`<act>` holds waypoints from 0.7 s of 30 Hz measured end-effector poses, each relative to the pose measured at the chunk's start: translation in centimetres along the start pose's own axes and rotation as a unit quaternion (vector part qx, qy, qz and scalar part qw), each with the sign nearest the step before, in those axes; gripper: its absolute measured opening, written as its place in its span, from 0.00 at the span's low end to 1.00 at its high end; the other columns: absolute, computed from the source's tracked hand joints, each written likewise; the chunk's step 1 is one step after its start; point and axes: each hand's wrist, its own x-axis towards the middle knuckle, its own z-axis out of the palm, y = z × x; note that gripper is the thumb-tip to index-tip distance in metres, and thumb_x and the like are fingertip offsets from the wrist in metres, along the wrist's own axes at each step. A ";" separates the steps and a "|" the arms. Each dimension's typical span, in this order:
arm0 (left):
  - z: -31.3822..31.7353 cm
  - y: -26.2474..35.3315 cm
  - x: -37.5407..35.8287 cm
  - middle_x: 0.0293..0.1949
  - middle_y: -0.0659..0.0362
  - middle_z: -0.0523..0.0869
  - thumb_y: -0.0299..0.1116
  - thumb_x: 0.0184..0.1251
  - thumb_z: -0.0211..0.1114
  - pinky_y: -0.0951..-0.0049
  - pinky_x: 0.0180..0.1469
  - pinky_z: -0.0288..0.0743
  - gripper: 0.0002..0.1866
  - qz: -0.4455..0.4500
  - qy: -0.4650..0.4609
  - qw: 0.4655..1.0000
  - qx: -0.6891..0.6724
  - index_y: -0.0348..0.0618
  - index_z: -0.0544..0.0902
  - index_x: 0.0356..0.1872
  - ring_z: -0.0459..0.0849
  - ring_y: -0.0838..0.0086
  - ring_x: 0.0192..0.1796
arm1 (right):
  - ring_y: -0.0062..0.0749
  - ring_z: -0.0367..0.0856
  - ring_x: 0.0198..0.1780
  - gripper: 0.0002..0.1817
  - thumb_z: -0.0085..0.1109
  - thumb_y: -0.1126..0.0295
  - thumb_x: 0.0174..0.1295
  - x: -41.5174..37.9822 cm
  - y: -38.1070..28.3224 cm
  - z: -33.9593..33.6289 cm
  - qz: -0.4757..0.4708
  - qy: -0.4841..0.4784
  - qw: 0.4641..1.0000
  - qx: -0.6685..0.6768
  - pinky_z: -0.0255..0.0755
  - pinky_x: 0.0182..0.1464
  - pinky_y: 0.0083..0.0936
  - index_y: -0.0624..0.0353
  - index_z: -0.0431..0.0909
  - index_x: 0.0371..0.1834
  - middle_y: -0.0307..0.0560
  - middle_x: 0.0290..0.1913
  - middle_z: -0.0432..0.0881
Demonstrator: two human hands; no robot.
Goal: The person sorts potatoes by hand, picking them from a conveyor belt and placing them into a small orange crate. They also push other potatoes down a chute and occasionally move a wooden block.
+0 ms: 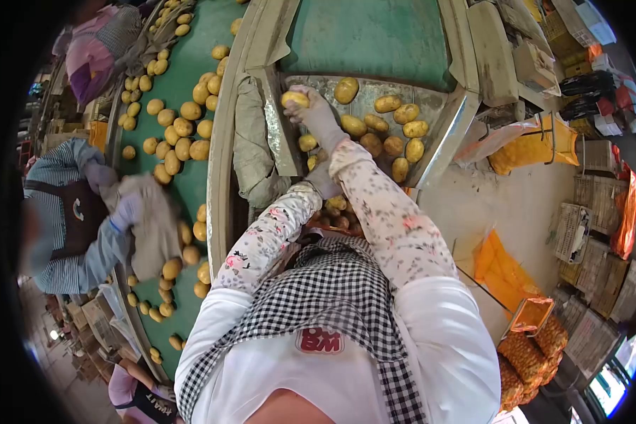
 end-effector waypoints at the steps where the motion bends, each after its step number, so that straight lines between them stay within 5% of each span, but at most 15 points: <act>1: 2.2 -1.6 -0.5 0.76 0.51 0.73 0.47 0.71 0.63 0.59 0.80 0.60 0.34 0.052 0.109 0.991 -0.051 0.50 0.70 0.77 0.69 0.55 0.78 | 0.32 0.88 0.44 0.28 0.66 0.51 0.73 -1.2 -0.3 -0.2 0.019 -0.002 0.984 0.174 0.80 0.40 0.26 0.55 0.73 0.66 0.50 0.52 0.87; 3: 3.6 -3.0 0.5 0.71 0.53 0.75 0.39 0.71 0.62 0.50 0.78 0.59 0.23 0.057 -0.049 0.987 0.140 0.52 0.81 0.66 0.67 0.56 0.77 | 0.19 0.77 0.32 0.30 0.50 0.44 0.80 -4.2 -3.8 -1.3 0.029 -0.077 0.971 0.224 0.69 0.31 0.17 0.58 0.70 0.70 0.46 0.50 0.86; 6: 3.4 -3.6 0.4 0.65 0.53 0.78 0.41 0.67 0.67 0.43 0.74 0.61 0.22 0.117 -0.010 0.985 0.128 0.58 0.83 0.63 0.71 0.51 0.72 | 0.19 0.68 0.30 0.30 0.40 0.42 0.83 -6.9 -6.6 -2.7 -0.010 -0.185 0.923 0.338 0.66 0.33 0.18 0.54 0.69 0.72 0.47 0.53 0.83; 9: 0.7 -0.7 0.3 0.63 0.49 0.82 0.42 0.68 0.65 0.52 0.69 0.71 0.24 0.083 -0.072 0.974 0.198 0.48 0.81 0.63 0.78 0.52 0.67 | 0.22 0.71 0.37 0.26 0.43 0.46 0.83 -9.2 -8.9 -2.3 -0.035 -0.134 0.921 0.364 0.67 0.39 0.20 0.50 0.69 0.73 0.50 0.59 0.80; 11: 0.4 0.0 0.4 0.59 0.51 0.84 0.42 0.68 0.67 0.50 0.68 0.69 0.20 0.084 -0.070 0.973 0.203 0.48 0.84 0.58 0.78 0.51 0.65 | 0.28 0.76 0.50 0.24 0.56 0.61 0.79 -9.7 -8.1 -3.3 -0.071 -0.144 0.906 0.392 0.73 0.51 0.24 0.47 0.68 0.75 0.50 0.65 0.77; 16: 1.2 -1.0 0.1 0.64 0.54 0.78 0.38 0.61 0.72 0.43 0.79 0.57 0.20 0.136 0.023 0.978 0.159 0.55 0.84 0.56 0.70 0.51 0.73 | 0.32 0.77 0.66 0.39 0.68 0.79 0.67 -11.9 -11.6 -3.6 -0.204 -0.061 0.973 0.090 0.71 0.71 0.29 0.54 0.63 0.81 0.48 0.67 0.78; 21: 2.3 -2.4 0.5 0.64 0.53 0.78 0.39 0.61 0.72 0.42 0.80 0.56 0.20 0.120 -0.019 0.982 0.145 0.56 0.84 0.56 0.69 0.49 0.73 | 0.30 0.75 0.69 0.52 0.74 0.86 0.52 -13.0 -13.7 -2.8 -0.281 -0.005 0.958 -0.052 0.71 0.73 0.28 0.62 0.59 0.83 0.46 0.67 0.78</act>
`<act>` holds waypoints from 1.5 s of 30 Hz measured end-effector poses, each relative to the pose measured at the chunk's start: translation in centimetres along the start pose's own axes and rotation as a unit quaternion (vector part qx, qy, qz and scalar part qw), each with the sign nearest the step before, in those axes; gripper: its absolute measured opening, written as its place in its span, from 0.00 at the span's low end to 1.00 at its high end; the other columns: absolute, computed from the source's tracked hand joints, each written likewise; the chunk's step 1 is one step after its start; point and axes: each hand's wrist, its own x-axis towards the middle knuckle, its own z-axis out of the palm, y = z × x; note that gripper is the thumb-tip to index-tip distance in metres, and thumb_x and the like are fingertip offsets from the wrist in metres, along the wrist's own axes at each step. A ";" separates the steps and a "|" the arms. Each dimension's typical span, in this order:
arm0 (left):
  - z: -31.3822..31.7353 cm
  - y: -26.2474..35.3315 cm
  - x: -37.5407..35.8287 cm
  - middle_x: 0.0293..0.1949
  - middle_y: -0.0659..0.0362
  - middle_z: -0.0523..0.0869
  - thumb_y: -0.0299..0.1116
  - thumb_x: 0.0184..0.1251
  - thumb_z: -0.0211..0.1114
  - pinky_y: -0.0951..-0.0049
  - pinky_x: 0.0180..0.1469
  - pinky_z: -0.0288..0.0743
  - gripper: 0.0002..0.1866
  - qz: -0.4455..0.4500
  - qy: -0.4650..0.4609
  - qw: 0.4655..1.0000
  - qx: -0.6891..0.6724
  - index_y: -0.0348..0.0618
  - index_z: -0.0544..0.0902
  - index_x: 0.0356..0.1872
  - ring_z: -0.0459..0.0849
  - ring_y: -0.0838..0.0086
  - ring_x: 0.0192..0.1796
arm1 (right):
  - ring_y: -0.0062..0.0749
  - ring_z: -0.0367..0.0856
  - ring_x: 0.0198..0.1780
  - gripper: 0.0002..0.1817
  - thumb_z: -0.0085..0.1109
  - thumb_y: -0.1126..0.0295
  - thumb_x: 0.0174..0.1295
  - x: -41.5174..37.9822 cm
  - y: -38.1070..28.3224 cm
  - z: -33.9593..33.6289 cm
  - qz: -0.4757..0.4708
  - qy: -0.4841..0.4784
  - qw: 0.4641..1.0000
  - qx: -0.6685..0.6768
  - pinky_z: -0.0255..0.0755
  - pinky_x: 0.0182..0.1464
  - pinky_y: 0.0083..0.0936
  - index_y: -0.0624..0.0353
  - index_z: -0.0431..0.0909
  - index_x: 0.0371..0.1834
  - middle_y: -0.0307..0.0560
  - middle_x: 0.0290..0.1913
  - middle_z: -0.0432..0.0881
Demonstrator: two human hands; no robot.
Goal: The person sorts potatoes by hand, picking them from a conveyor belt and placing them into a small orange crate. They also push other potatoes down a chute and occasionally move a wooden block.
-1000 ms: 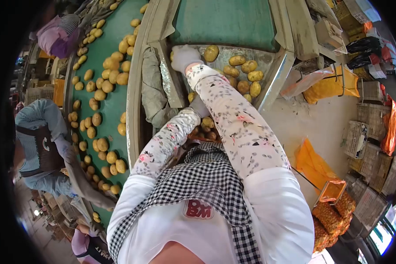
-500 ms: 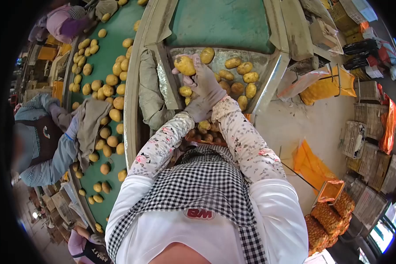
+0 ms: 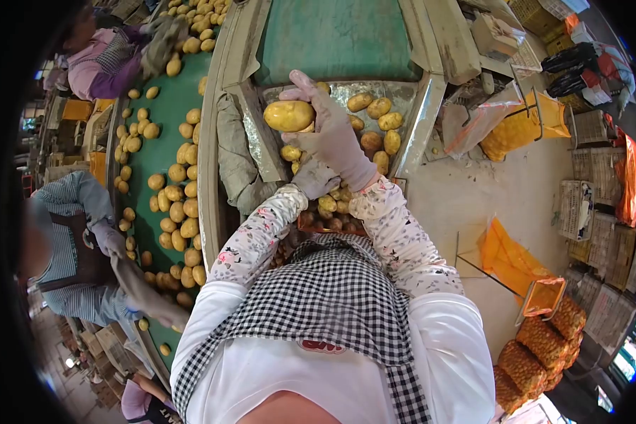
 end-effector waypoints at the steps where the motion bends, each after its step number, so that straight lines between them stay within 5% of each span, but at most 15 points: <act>1: 0.7 -0.6 0.0 0.64 0.53 0.78 0.40 0.61 0.72 0.42 0.80 0.55 0.21 0.002 -0.017 1.000 -0.013 0.56 0.84 0.56 0.69 0.49 0.73 | 0.30 0.75 0.69 0.52 0.74 0.87 0.52 -0.1 -0.1 0.0 -0.024 -0.001 0.999 -0.042 0.71 0.73 0.28 0.63 0.58 0.83 0.46 0.67 0.78; 4: 0.5 -0.3 -0.1 0.65 0.54 0.78 0.40 0.62 0.71 0.44 0.81 0.55 0.21 -0.025 -0.025 0.999 0.006 0.58 0.84 0.58 0.70 0.50 0.73 | 0.30 0.76 0.68 0.53 0.73 0.88 0.51 -0.5 0.2 -0.3 -0.013 0.014 0.997 -0.080 0.71 0.73 0.29 0.63 0.58 0.83 0.44 0.67 0.79; 7: 0.1 -0.1 -0.1 0.68 0.54 0.77 0.39 0.62 0.70 0.45 0.81 0.55 0.24 -0.009 -0.028 0.999 0.032 0.60 0.84 0.61 0.70 0.51 0.74 | 0.37 0.80 0.66 0.45 0.74 0.84 0.50 -1.0 -0.1 -0.3 -0.019 0.061 0.995 -0.070 0.73 0.71 0.31 0.61 0.70 0.77 0.49 0.61 0.83; 10: -1.3 0.8 0.3 0.67 0.56 0.80 0.36 0.64 0.70 0.49 0.76 0.63 0.26 0.076 0.110 0.987 0.088 0.63 0.83 0.66 0.75 0.55 0.72 | 0.49 0.84 0.57 0.21 0.70 0.77 0.53 -0.6 5.4 -4.8 -0.128 0.126 0.924 -0.337 0.79 0.62 0.36 0.59 0.87 0.53 0.52 0.52 0.87; 12: -1.4 0.9 0.3 0.69 0.54 0.79 0.30 0.61 0.69 0.48 0.78 0.59 0.31 0.070 0.109 0.990 0.055 0.64 0.82 0.68 0.74 0.56 0.73 | 0.48 0.85 0.56 0.20 0.72 0.68 0.52 -1.4 8.5 -8.4 0.022 0.199 0.862 -0.465 0.77 0.61 0.41 0.53 0.87 0.51 0.50 0.49 0.88; 13: -0.9 0.7 0.2 0.69 0.53 0.78 0.28 0.60 0.69 0.46 0.79 0.57 0.31 0.037 0.141 0.988 -0.040 0.64 0.82 0.68 0.74 0.55 0.73 | 0.52 0.80 0.64 0.27 0.72 0.57 0.54 -1.6 10.4 -11.1 0.172 0.129 0.825 -0.523 0.74 0.66 0.45 0.46 0.85 0.60 0.53 0.58 0.85; 14: -1.0 0.1 0.6 0.70 0.51 0.78 0.25 0.59 0.68 0.44 0.79 0.55 0.32 0.007 0.178 0.976 -0.126 0.63 0.82 0.68 0.74 0.55 0.72 | 0.55 0.78 0.66 0.30 0.72 0.54 0.55 -2.3 12.3 -11.8 0.169 0.145 0.810 -0.543 0.72 0.67 0.47 0.42 0.83 0.63 0.53 0.62 0.82; 17: -1.6 0.0 0.9 0.70 0.53 0.78 0.26 0.63 0.66 0.40 0.80 0.48 0.30 -0.161 0.298 0.941 0.025 0.64 0.83 0.67 0.71 0.53 0.73 | 0.65 0.66 0.74 0.39 0.72 0.44 0.56 -5.1 14.4 -10.1 0.213 0.131 0.747 -0.616 0.65 0.72 0.56 0.29 0.74 0.74 0.52 0.78 0.66; 20: -0.7 -0.7 0.9 0.72 0.51 0.75 0.31 0.65 0.66 0.38 0.80 0.47 0.29 -0.250 0.217 0.940 0.087 0.65 0.81 0.70 0.68 0.49 0.75 | 0.62 0.69 0.72 0.38 0.72 0.44 0.56 -7.3 14.7 -9.1 0.198 0.124 0.768 -0.596 0.65 0.72 0.56 0.32 0.76 0.73 0.52 0.77 0.68; 24: -0.6 0.8 -0.5 0.76 0.48 0.70 0.38 0.67 0.66 0.34 0.79 0.46 0.29 -0.187 0.181 0.958 0.119 0.65 0.79 0.71 0.63 0.41 0.77 | 0.58 0.71 0.70 0.37 0.71 0.44 0.57 -9.2 13.6 -8.7 0.245 0.040 0.725 -0.643 0.66 0.71 0.53 0.36 0.76 0.72 0.51 0.73 0.73; 29: -0.1 2.7 -2.8 0.82 0.49 0.61 0.40 0.68 0.67 0.41 0.80 0.52 0.33 -0.175 0.104 0.979 0.029 0.67 0.74 0.76 0.57 0.38 0.79 | 0.55 0.68 0.73 0.38 0.73 0.46 0.57 -10.8 14.4 -8.6 0.220 0.022 0.731 -0.645 0.61 0.75 0.52 0.35 0.75 0.73 0.48 0.76 0.70; 36: -1.1 1.5 -0.9 0.82 0.53 0.61 0.39 0.62 0.73 0.40 0.82 0.49 0.40 -0.049 0.100 0.987 0.119 0.70 0.71 0.78 0.56 0.44 0.82 | 0.55 0.63 0.77 0.43 0.75 0.47 0.58 -14.7 12.9 -7.5 0.255 -0.093 0.769 -0.578 0.59 0.77 0.52 0.35 0.69 0.79 0.49 0.80 0.62; 42: -1.1 0.1 3.2 0.80 0.60 0.66 0.37 0.56 0.78 0.42 0.83 0.50 0.43 0.040 0.024 0.986 0.160 0.72 0.73 0.76 0.60 0.53 0.82 | 0.51 0.77 0.68 0.32 0.68 0.59 0.67 -18.9 13.4 -8.5 0.167 0.030 0.905 -0.390 0.73 0.69 0.39 0.46 0.73 0.76 0.55 0.70 0.76; 45: -0.2 -0.4 4.0 0.79 0.65 0.69 0.40 0.60 0.76 0.47 0.83 0.52 0.24 0.093 0.040 0.988 0.118 0.66 0.87 0.60 0.63 0.61 0.82 | 0.55 0.84 0.56 0.21 0.65 0.63 0.70 -22.0 7.9 -8.3 0.294 0.038 0.865 -0.405 0.79 0.58 0.42 0.52 0.81 0.65 0.53 0.60 0.85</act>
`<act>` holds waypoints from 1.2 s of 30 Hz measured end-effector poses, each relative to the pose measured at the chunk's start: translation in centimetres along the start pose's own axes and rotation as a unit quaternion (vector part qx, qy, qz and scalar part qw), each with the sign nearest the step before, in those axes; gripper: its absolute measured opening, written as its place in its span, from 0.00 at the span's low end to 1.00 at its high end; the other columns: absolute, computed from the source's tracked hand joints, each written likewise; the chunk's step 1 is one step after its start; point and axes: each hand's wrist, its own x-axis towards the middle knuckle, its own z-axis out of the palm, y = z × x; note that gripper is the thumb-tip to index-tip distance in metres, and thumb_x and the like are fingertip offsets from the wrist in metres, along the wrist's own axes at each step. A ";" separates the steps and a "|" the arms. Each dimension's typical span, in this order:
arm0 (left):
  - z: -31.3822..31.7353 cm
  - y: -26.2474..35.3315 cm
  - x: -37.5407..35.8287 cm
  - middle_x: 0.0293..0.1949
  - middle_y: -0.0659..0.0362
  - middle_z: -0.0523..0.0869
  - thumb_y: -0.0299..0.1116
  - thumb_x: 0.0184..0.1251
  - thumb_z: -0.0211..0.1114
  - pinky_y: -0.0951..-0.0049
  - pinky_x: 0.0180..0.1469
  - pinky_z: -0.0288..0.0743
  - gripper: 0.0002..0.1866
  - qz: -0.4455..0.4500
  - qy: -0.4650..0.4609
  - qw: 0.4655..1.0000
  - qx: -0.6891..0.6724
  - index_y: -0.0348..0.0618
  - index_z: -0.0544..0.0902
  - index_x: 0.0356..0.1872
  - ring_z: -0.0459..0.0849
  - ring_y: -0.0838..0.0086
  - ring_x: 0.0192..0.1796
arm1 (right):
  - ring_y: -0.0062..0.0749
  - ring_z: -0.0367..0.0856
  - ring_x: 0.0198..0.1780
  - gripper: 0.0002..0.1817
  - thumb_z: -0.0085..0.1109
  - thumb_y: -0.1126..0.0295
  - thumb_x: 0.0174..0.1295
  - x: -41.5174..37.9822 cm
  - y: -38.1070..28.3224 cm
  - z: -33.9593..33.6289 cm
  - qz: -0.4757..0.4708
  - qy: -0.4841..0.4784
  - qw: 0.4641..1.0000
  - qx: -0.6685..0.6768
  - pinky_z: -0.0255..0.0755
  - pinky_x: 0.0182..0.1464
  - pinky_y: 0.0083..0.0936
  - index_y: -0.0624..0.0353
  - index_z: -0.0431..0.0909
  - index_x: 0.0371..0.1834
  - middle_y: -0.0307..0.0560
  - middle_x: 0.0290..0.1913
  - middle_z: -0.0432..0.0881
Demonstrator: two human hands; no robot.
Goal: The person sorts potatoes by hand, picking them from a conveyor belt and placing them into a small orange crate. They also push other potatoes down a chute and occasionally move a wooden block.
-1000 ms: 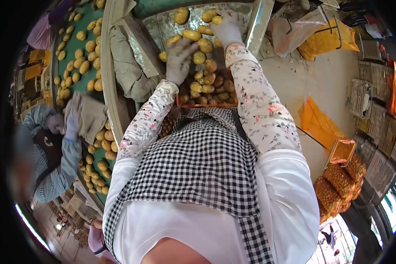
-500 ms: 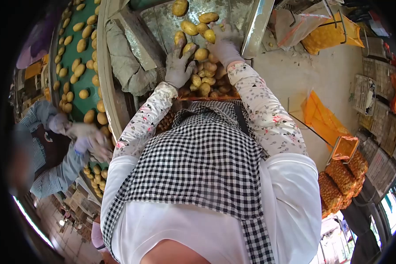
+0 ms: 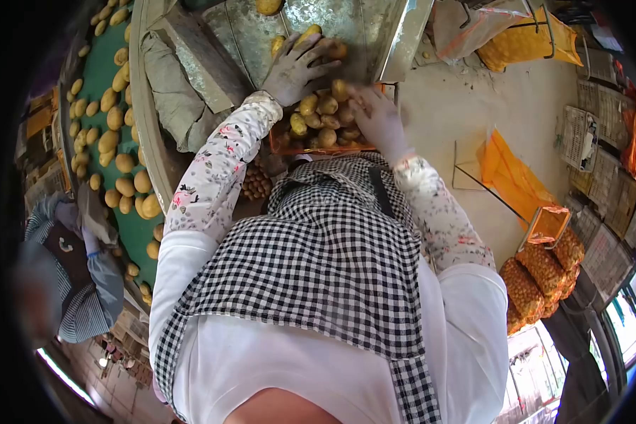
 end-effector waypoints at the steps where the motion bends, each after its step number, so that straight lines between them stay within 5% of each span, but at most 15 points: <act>1: 0.3 -0.2 0.1 0.78 0.66 0.70 0.41 0.60 0.75 0.48 0.84 0.52 0.20 0.014 -0.001 1.000 -0.014 0.65 0.90 0.56 0.63 0.63 0.82 | 0.57 0.84 0.53 0.18 0.64 0.63 0.70 -1.4 1.8 0.5 0.025 0.019 0.999 0.044 0.79 0.56 0.44 0.53 0.82 0.60 0.54 0.55 0.86; 2: 0.8 -0.4 0.1 0.78 0.67 0.71 0.43 0.62 0.74 0.48 0.84 0.53 0.14 0.018 0.004 1.000 -0.012 0.63 0.92 0.49 0.64 0.65 0.82 | 0.58 0.85 0.50 0.14 0.63 0.63 0.70 -3.2 3.8 1.8 0.052 0.038 0.994 0.089 0.79 0.54 0.46 0.54 0.83 0.56 0.55 0.50 0.86; 5: 0.7 -0.9 -0.1 0.77 0.67 0.72 0.44 0.63 0.73 0.49 0.84 0.53 0.15 0.027 -0.030 0.999 0.002 0.59 0.91 0.51 0.64 0.67 0.81 | 0.58 0.84 0.50 0.12 0.60 0.63 0.71 -6.6 5.6 3.7 0.117 -0.018 0.991 -0.056 0.78 0.53 0.47 0.56 0.82 0.51 0.57 0.49 0.85; 12: 0.4 -0.5 0.2 0.77 0.67 0.73 0.46 0.67 0.70 0.51 0.84 0.54 0.18 0.042 -0.006 0.999 0.016 0.52 0.90 0.54 0.65 0.70 0.81 | 0.59 0.85 0.53 0.12 0.58 0.65 0.69 -7.8 5.0 8.5 0.186 -0.079 0.979 -0.023 0.78 0.56 0.49 0.57 0.82 0.51 0.62 0.51 0.85; 18: 0.3 -0.3 0.7 0.76 0.68 0.74 0.47 0.69 0.68 0.51 0.83 0.55 0.17 0.047 0.016 0.999 0.013 0.53 0.90 0.53 0.67 0.71 0.80 | 0.57 0.86 0.54 0.13 0.59 0.68 0.71 -8.0 4.8 9.7 0.184 -0.123 0.963 0.152 0.80 0.58 0.43 0.58 0.83 0.55 0.58 0.51 0.88; 21: 0.5 -0.3 0.6 0.76 0.69 0.74 0.48 0.70 0.68 0.52 0.83 0.55 0.16 0.043 0.024 0.999 0.002 0.54 0.90 0.52 0.68 0.72 0.79 | 0.53 0.87 0.54 0.16 0.60 0.68 0.71 -7.7 4.8 10.5 0.108 -0.130 0.985 0.034 0.80 0.57 0.40 0.59 0.80 0.59 0.57 0.51 0.88; 24: 0.4 -0.3 0.7 0.76 0.71 0.74 0.47 0.69 0.69 0.53 0.83 0.55 0.16 0.035 0.002 0.999 0.009 0.56 0.89 0.54 0.67 0.74 0.80 | 0.53 0.87 0.56 0.20 0.60 0.67 0.70 -7.6 4.4 11.2 0.152 -0.140 0.978 0.000 0.80 0.58 0.40 0.61 0.75 0.63 0.61 0.51 0.88; 27: 0.4 0.0 0.9 0.77 0.73 0.73 0.47 0.68 0.70 0.54 0.84 0.54 0.17 0.022 0.003 1.000 0.012 0.58 0.89 0.55 0.66 0.77 0.80 | 0.67 0.82 0.59 0.29 0.60 0.60 0.68 -6.4 5.8 14.4 0.247 -0.184 0.941 0.142 0.76 0.64 0.46 0.60 0.69 0.69 0.77 0.56 0.82; 30: 0.5 0.1 0.9 0.76 0.71 0.74 0.48 0.69 0.69 0.53 0.83 0.55 0.17 0.022 0.001 1.000 0.010 0.57 0.89 0.55 0.66 0.75 0.80 | 0.71 0.79 0.62 0.33 0.62 0.58 0.67 -5.6 3.4 15.0 0.272 -0.182 0.939 0.110 0.74 0.67 0.47 0.59 0.66 0.73 0.80 0.57 0.80; 36: 0.3 0.0 0.9 0.77 0.75 0.72 0.47 0.67 0.70 0.55 0.84 0.53 0.21 0.017 -0.002 1.000 0.000 0.58 0.86 0.60 0.65 0.78 0.81 | 0.67 0.81 0.61 0.34 0.60 0.59 0.69 -5.0 1.5 9.6 0.171 -0.299 0.938 0.036 0.75 0.64 0.50 0.59 0.64 0.76 0.75 0.61 0.79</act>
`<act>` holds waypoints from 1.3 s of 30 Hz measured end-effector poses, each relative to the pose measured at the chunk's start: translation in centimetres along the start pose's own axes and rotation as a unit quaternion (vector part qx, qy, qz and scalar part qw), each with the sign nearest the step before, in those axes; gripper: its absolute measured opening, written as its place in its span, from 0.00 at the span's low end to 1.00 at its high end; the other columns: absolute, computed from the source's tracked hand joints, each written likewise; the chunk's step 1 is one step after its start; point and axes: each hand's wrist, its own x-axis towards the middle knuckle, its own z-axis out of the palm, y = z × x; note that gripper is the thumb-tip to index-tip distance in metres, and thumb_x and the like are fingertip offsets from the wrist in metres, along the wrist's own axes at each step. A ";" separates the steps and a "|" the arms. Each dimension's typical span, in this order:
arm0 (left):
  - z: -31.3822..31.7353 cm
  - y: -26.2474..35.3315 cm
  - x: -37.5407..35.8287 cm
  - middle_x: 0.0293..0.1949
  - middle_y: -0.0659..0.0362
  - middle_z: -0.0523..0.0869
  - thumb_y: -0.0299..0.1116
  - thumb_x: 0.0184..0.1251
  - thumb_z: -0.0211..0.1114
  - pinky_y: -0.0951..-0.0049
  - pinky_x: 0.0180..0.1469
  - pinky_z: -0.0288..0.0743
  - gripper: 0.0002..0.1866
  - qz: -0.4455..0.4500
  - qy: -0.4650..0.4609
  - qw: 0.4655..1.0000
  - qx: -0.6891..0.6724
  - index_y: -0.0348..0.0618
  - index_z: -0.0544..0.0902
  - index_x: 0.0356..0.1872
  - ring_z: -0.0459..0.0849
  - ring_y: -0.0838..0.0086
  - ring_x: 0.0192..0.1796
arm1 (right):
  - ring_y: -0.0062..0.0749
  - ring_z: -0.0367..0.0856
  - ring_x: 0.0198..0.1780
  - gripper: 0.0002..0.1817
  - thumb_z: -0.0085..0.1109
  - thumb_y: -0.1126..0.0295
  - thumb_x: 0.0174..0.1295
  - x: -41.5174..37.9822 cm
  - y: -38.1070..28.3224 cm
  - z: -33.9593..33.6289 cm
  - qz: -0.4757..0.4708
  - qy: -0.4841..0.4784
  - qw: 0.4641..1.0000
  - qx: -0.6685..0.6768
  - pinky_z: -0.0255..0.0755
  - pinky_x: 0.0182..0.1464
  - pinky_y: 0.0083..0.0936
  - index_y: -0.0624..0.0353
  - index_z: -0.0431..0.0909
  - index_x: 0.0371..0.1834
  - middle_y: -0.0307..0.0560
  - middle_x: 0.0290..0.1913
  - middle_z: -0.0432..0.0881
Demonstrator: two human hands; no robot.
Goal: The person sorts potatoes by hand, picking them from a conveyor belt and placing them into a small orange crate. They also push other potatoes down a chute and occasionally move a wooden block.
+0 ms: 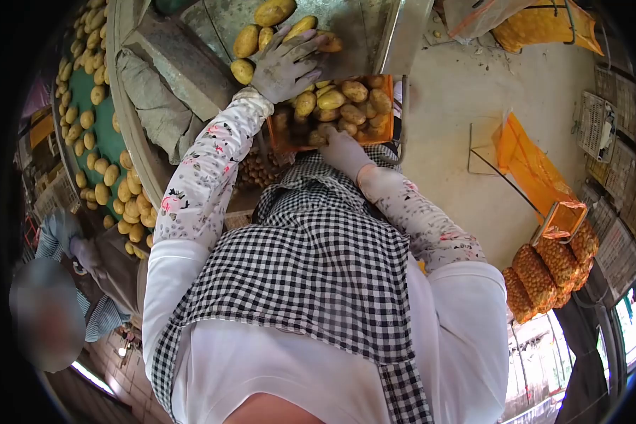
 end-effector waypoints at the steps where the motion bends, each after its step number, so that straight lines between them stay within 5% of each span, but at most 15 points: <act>1: -0.1 0.1 0.0 0.77 0.75 0.72 0.47 0.67 0.70 0.55 0.84 0.53 0.21 -0.001 -0.002 1.000 -0.001 0.58 0.86 0.60 0.65 0.78 0.81 | 0.65 0.82 0.59 0.33 0.59 0.60 0.69 -0.5 -0.1 -0.4 0.005 0.033 0.999 -0.027 0.76 0.62 0.50 0.59 0.65 0.76 0.73 0.60 0.80; 6: -0.2 0.3 0.2 0.77 0.75 0.71 0.48 0.68 0.70 0.55 0.84 0.52 0.21 -0.005 -0.009 1.000 0.003 0.59 0.87 0.60 0.65 0.78 0.81 | 0.57 0.86 0.53 0.32 0.60 0.61 0.69 -0.1 -0.2 0.0 -0.058 0.189 0.969 -0.146 0.81 0.53 0.48 0.60 0.66 0.74 0.67 0.57 0.80; 9: -0.5 0.4 0.4 0.77 0.75 0.72 0.48 0.68 0.70 0.55 0.84 0.52 0.20 -0.005 -0.014 1.000 -0.001 0.60 0.87 0.59 0.65 0.78 0.80 | 0.56 0.86 0.51 0.31 0.62 0.61 0.67 1.5 -2.7 1.1 -0.002 0.210 0.962 -0.177 0.81 0.52 0.45 0.56 0.70 0.72 0.66 0.58 0.78; 12: -0.6 0.7 0.6 0.76 0.75 0.73 0.47 0.67 0.71 0.55 0.84 0.53 0.18 -0.005 -0.016 1.000 0.003 0.60 0.88 0.56 0.66 0.78 0.80 | 0.58 0.87 0.51 0.30 0.64 0.61 0.65 2.8 -4.1 -0.1 0.001 0.187 0.974 -0.127 0.81 0.54 0.45 0.52 0.73 0.71 0.66 0.60 0.77; 15: -0.8 0.4 0.9 0.75 0.74 0.73 0.46 0.66 0.71 0.54 0.84 0.54 0.13 0.000 0.006 1.000 -0.005 0.60 0.90 0.49 0.67 0.77 0.80 | 0.59 0.86 0.52 0.28 0.63 0.58 0.66 3.6 -3.7 0.7 -0.106 0.076 0.979 -0.159 0.81 0.55 0.46 0.48 0.75 0.70 0.67 0.59 0.77; 19: -0.7 0.8 0.8 0.75 0.74 0.74 0.46 0.65 0.72 0.53 0.84 0.55 0.09 0.001 0.009 1.000 -0.020 0.60 0.91 0.42 0.67 0.77 0.79 | 0.57 0.84 0.56 0.29 0.60 0.53 0.67 3.0 -2.8 4.6 -0.151 0.047 0.970 -0.187 0.80 0.56 0.47 0.62 0.75 0.64 0.64 0.56 0.79; 24: -0.5 0.6 0.7 0.75 0.72 0.75 0.45 0.64 0.72 0.52 0.83 0.56 0.10 0.010 0.020 1.000 -0.018 0.60 0.90 0.45 0.68 0.75 0.79 | 0.47 0.85 0.55 0.17 0.55 0.65 0.71 3.0 -2.5 -0.5 -0.052 0.128 0.937 -0.320 0.83 0.47 0.38 0.58 0.78 0.60 0.57 0.55 0.81; 26: -0.3 0.6 0.5 0.75 0.72 0.75 0.44 0.65 0.72 0.50 0.81 0.59 0.15 0.006 0.009 1.000 -0.025 0.57 0.90 0.51 0.69 0.73 0.79 | 0.47 0.86 0.54 0.18 0.54 0.66 0.72 4.3 -2.4 -0.5 -0.025 0.089 0.927 -0.363 0.83 0.47 0.39 0.57 0.79 0.61 0.57 0.55 0.81; 30: -1.0 0.7 0.7 0.74 0.71 0.76 0.44 0.65 0.72 0.50 0.82 0.58 0.12 0.006 0.003 1.000 -0.027 0.57 0.91 0.46 0.69 0.74 0.79 | 0.48 0.87 0.55 0.20 0.55 0.63 0.71 6.4 -3.5 0.2 0.017 0.041 0.913 -0.405 0.83 0.50 0.45 0.56 0.78 0.64 0.57 0.58 0.83; 33: -1.1 0.6 0.8 0.74 0.71 0.76 0.44 0.65 0.72 0.50 0.83 0.56 0.10 0.004 0.010 0.999 -0.032 0.57 0.91 0.43 0.68 0.74 0.79 | 0.47 0.87 0.59 0.24 0.57 0.58 0.70 7.9 -3.1 0.2 0.038 -0.085 0.929 -0.358 0.82 0.54 0.46 0.56 0.77 0.66 0.56 0.60 0.85; 36: -1.0 0.6 0.8 0.75 0.72 0.74 0.44 0.65 0.71 0.51 0.85 0.54 0.08 0.005 0.021 0.999 -0.040 0.58 0.91 0.41 0.66 0.75 0.80 | 0.46 0.85 0.63 0.31 0.63 0.53 0.66 7.3 -1.8 0.1 0.066 -0.026 0.967 -0.244 0.81 0.57 0.44 0.58 0.74 0.69 0.56 0.60 0.87; 39: -1.0 0.7 0.5 0.75 0.72 0.75 0.43 0.65 0.71 0.51 0.85 0.54 0.08 0.004 0.019 0.999 -0.038 0.57 0.91 0.41 0.67 0.75 0.80 | 0.43 0.87 0.60 0.35 0.69 0.54 0.64 5.7 -1.4 -1.0 -0.015 0.031 0.988 -0.153 0.81 0.58 0.40 0.60 0.72 0.71 0.56 0.55 0.88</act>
